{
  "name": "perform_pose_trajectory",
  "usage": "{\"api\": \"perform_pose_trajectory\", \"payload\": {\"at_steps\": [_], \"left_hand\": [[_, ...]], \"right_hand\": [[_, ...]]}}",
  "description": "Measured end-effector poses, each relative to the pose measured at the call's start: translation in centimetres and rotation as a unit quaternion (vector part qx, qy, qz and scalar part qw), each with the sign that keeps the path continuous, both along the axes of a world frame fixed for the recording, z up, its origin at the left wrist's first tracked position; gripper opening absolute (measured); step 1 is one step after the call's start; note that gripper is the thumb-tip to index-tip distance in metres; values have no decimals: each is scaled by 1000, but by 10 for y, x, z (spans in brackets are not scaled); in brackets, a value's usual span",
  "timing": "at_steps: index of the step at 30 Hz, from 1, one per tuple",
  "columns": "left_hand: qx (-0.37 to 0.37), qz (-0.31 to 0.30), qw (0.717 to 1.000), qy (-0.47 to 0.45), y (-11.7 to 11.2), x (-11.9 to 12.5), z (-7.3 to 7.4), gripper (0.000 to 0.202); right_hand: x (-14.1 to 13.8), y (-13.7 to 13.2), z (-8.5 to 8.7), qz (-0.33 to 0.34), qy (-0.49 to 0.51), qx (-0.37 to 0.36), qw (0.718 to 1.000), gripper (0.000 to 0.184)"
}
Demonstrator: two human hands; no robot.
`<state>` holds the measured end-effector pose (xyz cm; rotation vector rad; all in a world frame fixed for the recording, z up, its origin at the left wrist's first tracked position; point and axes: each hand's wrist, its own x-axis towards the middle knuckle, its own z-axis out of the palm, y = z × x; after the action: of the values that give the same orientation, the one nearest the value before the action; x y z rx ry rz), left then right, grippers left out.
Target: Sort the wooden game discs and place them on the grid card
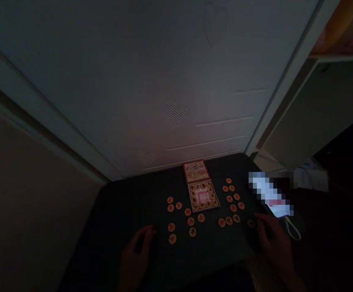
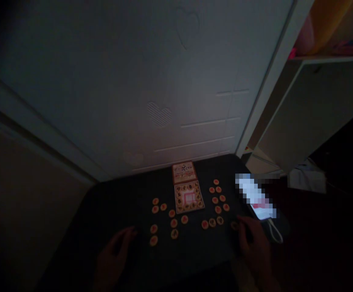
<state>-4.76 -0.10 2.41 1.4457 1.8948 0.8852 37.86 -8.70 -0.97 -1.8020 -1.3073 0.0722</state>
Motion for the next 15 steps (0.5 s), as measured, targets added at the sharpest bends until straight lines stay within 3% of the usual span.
{"api": "perform_pose_trajectory", "payload": {"at_steps": [5, 10, 15], "left_hand": [[-13, 7, 1000, 5, -3, 4, 2, 51], [-7, 5, 1000, 8, -5, 4, -1, 51], [9, -2, 1000, 28, -5, 4, -5, 48]], "right_hand": [[-7, 1, -7, 38, -11, -8, 999, 27], [-2, -6, -13, 22, -18, -24, 999, 27], [3, -9, -16, 51, -46, -41, 997, 31]]}}
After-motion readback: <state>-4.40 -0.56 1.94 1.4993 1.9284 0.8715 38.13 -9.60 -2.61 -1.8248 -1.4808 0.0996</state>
